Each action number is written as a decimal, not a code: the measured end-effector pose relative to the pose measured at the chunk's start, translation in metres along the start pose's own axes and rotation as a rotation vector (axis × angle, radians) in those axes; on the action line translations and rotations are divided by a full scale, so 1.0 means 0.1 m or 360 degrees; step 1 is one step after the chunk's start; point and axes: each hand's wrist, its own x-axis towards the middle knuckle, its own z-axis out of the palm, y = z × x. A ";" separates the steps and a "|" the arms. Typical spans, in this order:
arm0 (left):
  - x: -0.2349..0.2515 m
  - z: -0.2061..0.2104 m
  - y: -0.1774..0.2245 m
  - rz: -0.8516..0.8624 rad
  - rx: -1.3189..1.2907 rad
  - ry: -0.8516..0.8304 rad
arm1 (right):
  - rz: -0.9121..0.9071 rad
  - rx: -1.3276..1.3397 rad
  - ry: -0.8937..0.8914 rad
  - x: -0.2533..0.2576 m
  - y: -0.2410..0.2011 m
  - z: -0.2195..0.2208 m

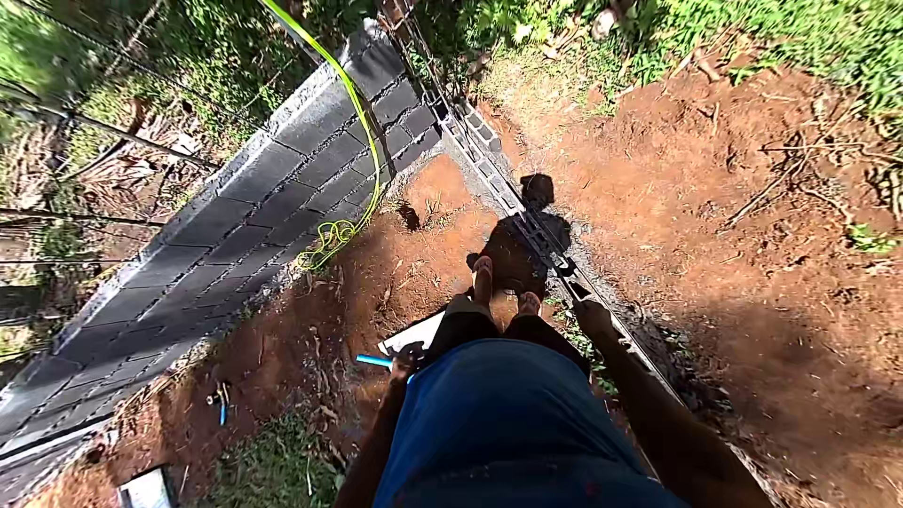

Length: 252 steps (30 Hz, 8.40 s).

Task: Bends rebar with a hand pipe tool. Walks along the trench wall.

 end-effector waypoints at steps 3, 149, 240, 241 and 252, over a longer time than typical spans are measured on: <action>0.01 0.00 0.13 0.0046 -0.0127 -0.0020 | 0.0066 -0.0024 -0.0062 0.05 -0.05 0.02; 0.73 1.15 0.77 -0.0344 0.0297 -0.0442 | 0.0571 0.0089 -0.0417 0.64 1.08 0.59; 0.98 0.79 -0.44 -0.0526 0.0821 -0.0765 | 0.0229 -0.0093 -0.0223 2.04 -1.22 0.36; 0.97 0.81 -0.47 -0.0522 0.0787 -0.0771 | 0.0231 -0.0095 -0.0228 2.04 -1.23 0.36; 0.99 0.75 -0.28 -0.0488 0.1039 -0.0781 | 0.0213 -0.0086 -0.0220 1.96 -1.12 0.33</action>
